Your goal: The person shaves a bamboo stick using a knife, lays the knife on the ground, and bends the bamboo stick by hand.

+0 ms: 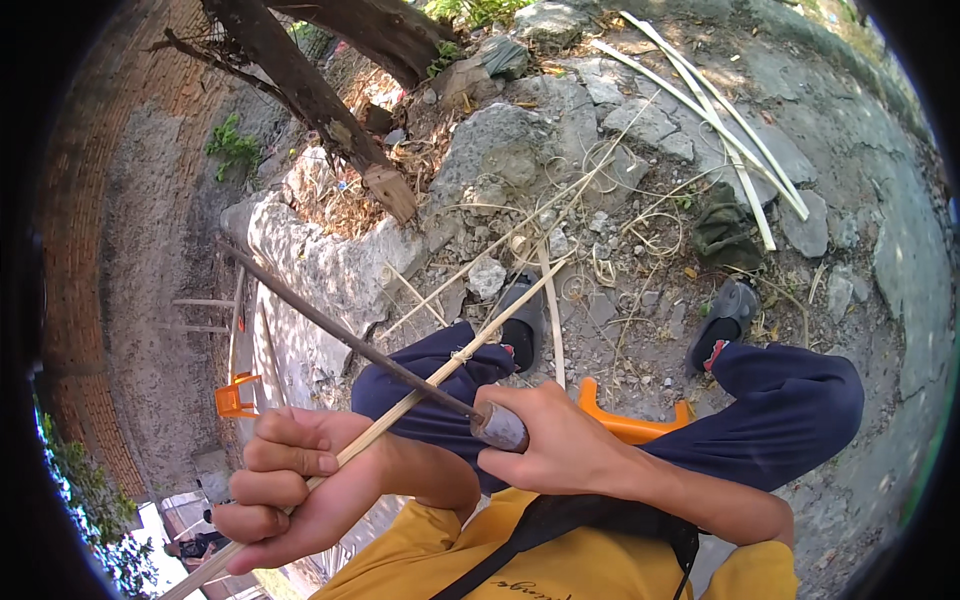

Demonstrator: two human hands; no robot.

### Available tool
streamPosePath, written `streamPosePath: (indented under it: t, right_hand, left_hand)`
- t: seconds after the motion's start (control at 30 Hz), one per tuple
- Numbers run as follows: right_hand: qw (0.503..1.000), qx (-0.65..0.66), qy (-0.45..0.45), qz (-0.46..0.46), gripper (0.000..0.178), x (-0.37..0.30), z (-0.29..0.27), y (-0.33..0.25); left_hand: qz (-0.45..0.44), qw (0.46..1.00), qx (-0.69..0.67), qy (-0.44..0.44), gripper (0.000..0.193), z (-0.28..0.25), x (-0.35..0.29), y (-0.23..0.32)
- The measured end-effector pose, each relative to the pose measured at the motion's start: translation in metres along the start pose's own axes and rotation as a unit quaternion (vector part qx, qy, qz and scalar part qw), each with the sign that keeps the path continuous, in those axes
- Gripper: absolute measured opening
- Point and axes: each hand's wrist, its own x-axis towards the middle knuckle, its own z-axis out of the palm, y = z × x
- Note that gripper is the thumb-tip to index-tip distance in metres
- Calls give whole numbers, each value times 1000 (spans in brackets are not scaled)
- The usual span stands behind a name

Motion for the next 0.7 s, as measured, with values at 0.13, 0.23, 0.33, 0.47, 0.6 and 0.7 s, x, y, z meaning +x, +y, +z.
streamPosePath:
  t: [0.13, 0.23, 0.33, 0.47, 0.6, 0.7]
  right_hand:
    - [997, -30, 37, 62, 31, 14, -2, 50]
    - [994, -36, 50, 95, 32, 19, -1, 61]
    - [995, -24, 58, 74, 29, 16, -8, 42]
    - [997, -30, 27, 61, 32, 12, -16, 31]
    - [994, -46, 43, 84, 34, 1, -16, 43]
    - [994, -60, 61, 74, 37, -7, -21, 55]
  left_hand:
    - [0, 999, 34, 2, 51, 2, -3, -3]
    - [-6, 999, 44, 7, 51, -2, -4, -1]
    - [2, 999, 32, 36, 50, -6, 0, -1]
    - [-29, 999, 9, -18, 52, -10, 1, 3]
    - [-138, 989, 45, -39, 61, -21, -12, 10]
    - [-216, 973, 45, -68, 66, -40, -46, 16]
